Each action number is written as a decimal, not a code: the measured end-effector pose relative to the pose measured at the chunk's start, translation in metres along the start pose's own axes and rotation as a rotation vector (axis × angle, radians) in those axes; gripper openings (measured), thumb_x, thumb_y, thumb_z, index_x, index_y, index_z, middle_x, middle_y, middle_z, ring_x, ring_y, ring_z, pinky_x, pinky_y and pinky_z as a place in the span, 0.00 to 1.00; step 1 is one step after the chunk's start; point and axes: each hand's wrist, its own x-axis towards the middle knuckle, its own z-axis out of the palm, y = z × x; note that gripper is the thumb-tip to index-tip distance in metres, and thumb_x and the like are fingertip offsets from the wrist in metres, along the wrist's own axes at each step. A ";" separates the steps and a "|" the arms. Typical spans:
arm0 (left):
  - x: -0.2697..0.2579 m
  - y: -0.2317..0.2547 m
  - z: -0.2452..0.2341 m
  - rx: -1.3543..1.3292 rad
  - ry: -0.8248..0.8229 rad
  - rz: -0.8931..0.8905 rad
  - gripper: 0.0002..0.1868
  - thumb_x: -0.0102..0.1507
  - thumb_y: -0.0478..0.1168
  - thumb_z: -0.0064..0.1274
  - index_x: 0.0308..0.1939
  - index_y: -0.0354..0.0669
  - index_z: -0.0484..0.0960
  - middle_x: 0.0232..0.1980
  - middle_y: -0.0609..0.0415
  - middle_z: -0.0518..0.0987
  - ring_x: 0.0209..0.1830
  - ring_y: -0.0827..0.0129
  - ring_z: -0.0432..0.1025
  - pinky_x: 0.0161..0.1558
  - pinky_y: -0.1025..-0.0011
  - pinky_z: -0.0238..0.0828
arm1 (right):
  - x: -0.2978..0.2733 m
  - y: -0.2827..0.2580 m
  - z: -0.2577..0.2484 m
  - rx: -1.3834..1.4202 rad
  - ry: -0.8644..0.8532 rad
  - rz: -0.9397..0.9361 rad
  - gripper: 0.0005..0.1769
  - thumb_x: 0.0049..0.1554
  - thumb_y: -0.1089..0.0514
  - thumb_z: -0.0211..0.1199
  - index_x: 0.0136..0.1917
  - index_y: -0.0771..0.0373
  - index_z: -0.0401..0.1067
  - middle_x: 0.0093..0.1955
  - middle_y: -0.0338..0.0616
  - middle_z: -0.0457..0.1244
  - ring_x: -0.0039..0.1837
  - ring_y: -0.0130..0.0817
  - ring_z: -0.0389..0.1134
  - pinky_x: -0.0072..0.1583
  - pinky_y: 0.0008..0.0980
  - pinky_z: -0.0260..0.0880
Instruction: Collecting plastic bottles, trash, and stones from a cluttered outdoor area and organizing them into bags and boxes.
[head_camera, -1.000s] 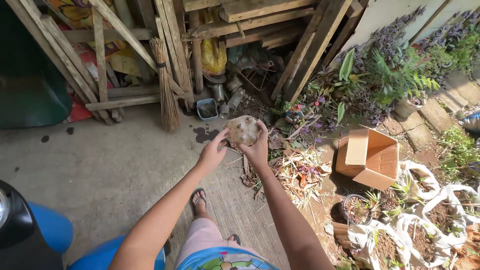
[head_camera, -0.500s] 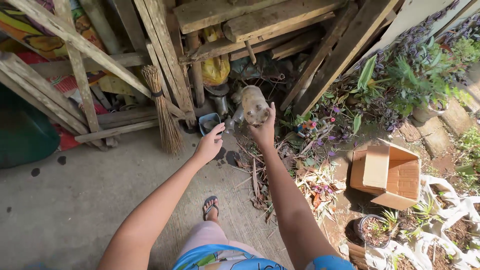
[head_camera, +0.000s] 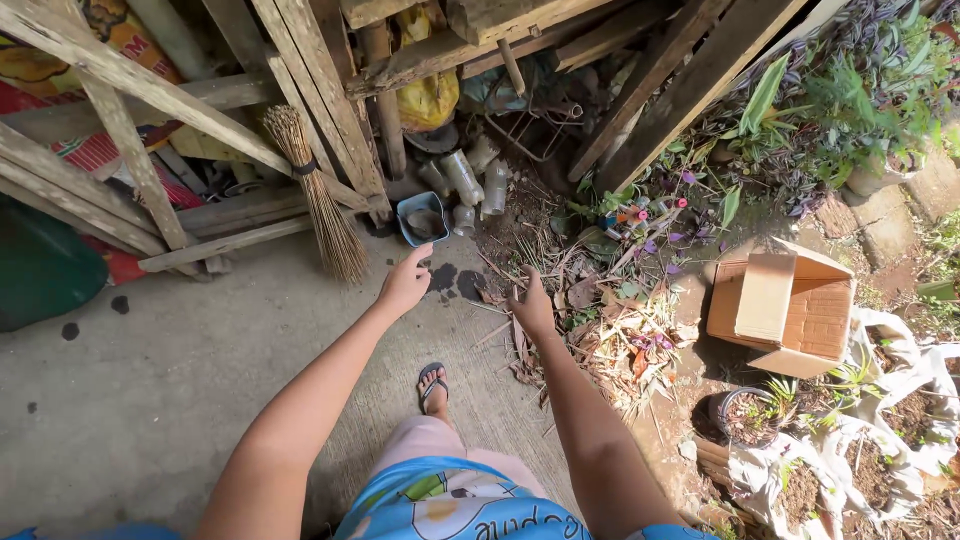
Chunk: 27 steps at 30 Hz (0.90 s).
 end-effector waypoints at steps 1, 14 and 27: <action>0.001 0.000 0.002 -0.001 -0.009 -0.002 0.34 0.63 0.30 0.48 0.74 0.47 0.62 0.73 0.51 0.71 0.59 0.59 0.77 0.55 0.67 0.72 | 0.003 0.010 0.002 0.001 0.001 0.009 0.46 0.51 0.60 0.67 0.79 0.51 0.52 0.72 0.52 0.63 0.61 0.52 0.72 0.64 0.42 0.70; 0.015 0.028 0.047 -0.078 -0.151 0.087 0.41 0.57 0.17 0.33 0.72 0.48 0.68 0.72 0.44 0.70 0.67 0.55 0.72 0.56 0.65 0.72 | -0.031 -0.025 -0.034 0.093 0.117 -0.287 0.39 0.54 0.64 0.63 0.76 0.55 0.55 0.78 0.50 0.56 0.73 0.49 0.62 0.68 0.41 0.65; -0.009 0.104 0.114 0.145 -0.224 0.440 0.28 0.61 0.27 0.46 0.67 0.44 0.72 0.70 0.42 0.73 0.70 0.47 0.67 0.68 0.60 0.63 | -0.145 0.053 -0.126 0.015 0.353 -0.258 0.34 0.52 0.64 0.64 0.72 0.57 0.62 0.80 0.49 0.54 0.76 0.54 0.57 0.71 0.43 0.60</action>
